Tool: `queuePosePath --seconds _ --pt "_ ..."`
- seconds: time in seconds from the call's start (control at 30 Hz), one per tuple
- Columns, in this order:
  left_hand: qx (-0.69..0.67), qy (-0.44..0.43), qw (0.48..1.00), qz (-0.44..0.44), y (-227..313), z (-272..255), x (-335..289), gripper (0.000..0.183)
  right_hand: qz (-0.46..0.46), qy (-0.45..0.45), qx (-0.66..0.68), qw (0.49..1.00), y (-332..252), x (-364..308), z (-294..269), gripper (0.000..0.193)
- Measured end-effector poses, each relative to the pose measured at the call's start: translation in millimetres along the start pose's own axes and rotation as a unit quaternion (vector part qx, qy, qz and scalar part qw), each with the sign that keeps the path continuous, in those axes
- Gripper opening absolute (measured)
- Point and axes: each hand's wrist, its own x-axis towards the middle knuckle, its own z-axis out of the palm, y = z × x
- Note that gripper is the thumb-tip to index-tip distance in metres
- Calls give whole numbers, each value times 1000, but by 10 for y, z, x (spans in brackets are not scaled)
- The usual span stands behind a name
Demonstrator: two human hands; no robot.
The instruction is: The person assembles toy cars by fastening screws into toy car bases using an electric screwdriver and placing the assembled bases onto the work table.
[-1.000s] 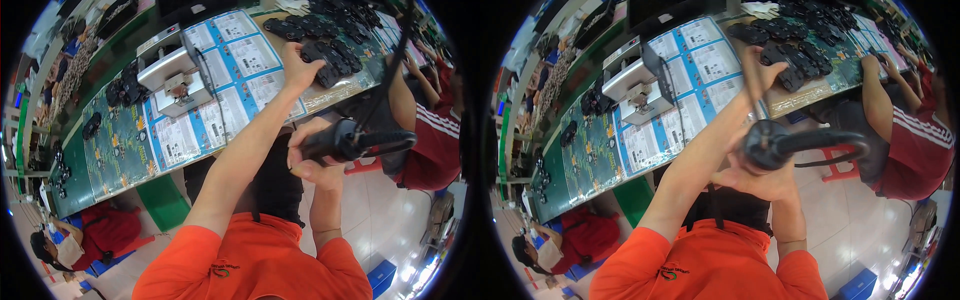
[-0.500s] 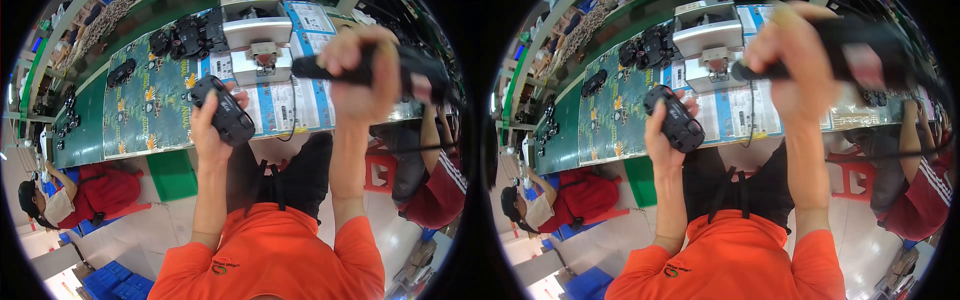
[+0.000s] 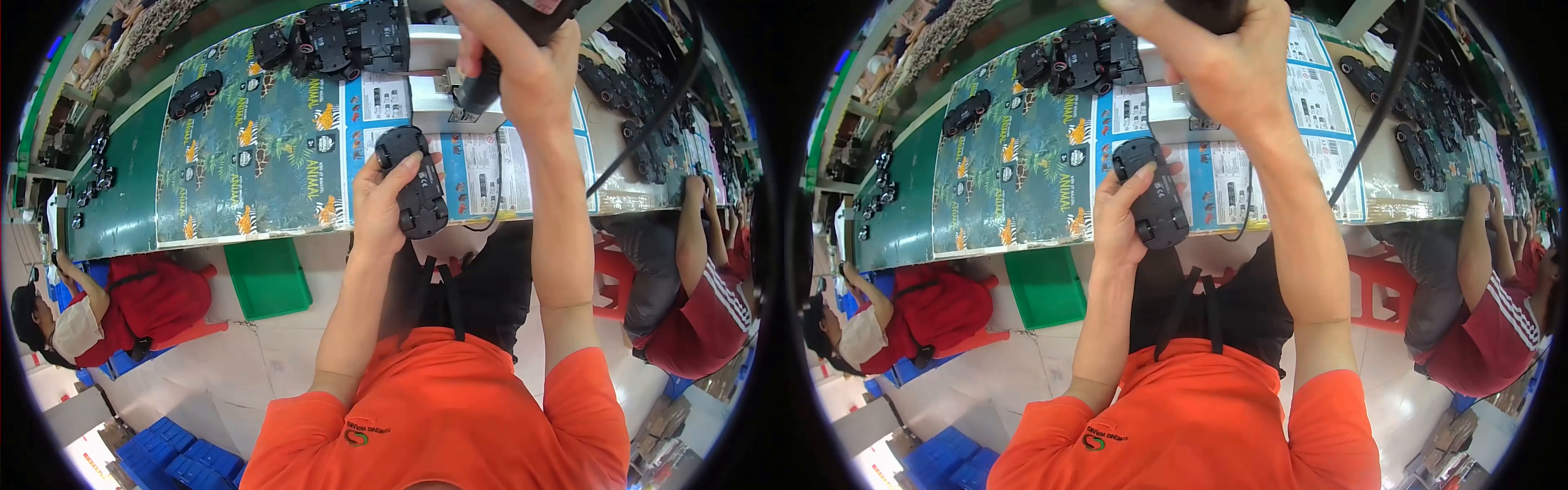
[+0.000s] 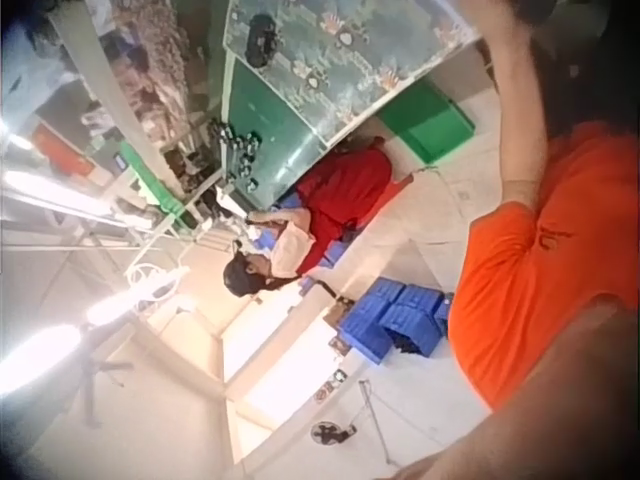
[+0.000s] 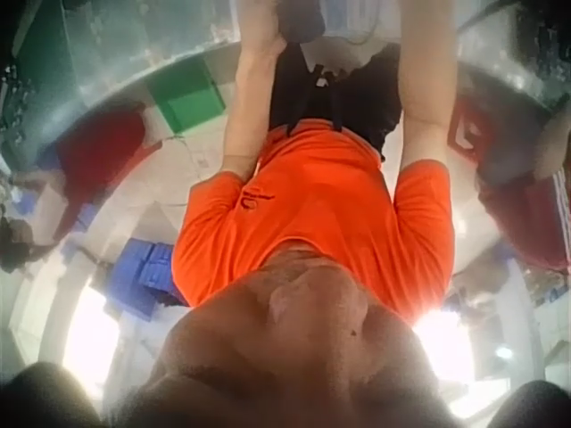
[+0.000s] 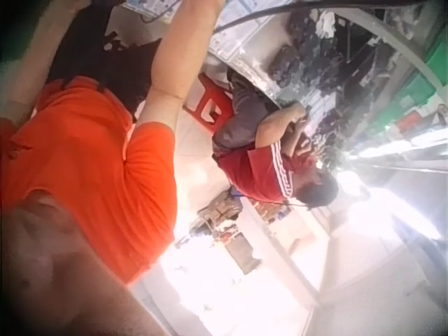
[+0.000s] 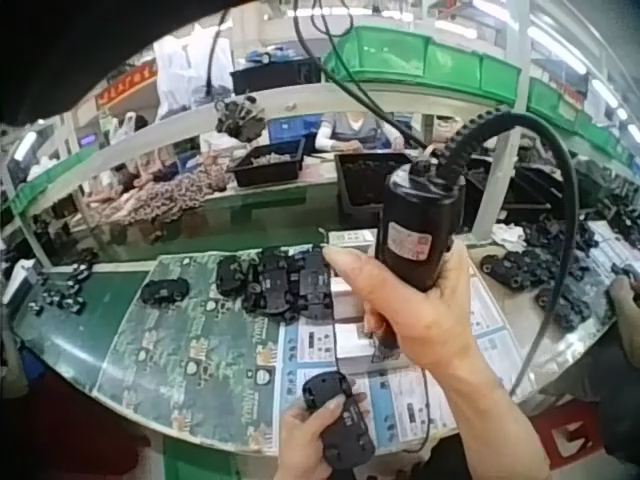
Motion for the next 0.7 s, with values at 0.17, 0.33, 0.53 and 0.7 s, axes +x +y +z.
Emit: queuePosePath --seconds 0.17,0.33,0.53,0.7 --pt "33 -11 999 41 -37 49 -13 28 10 -31 219 975 260 -307 -401 25" --pt "77 -23 997 24 -29 85 -15 25 -138 -90 262 951 208 -472 -330 34" --pt "80 -21 997 5 18 136 -24 22 -114 -93 239 960 371 -548 -230 30" --pt "91 -22 995 15 7 96 -19 22 -134 -127 216 959 413 -571 -188 28"
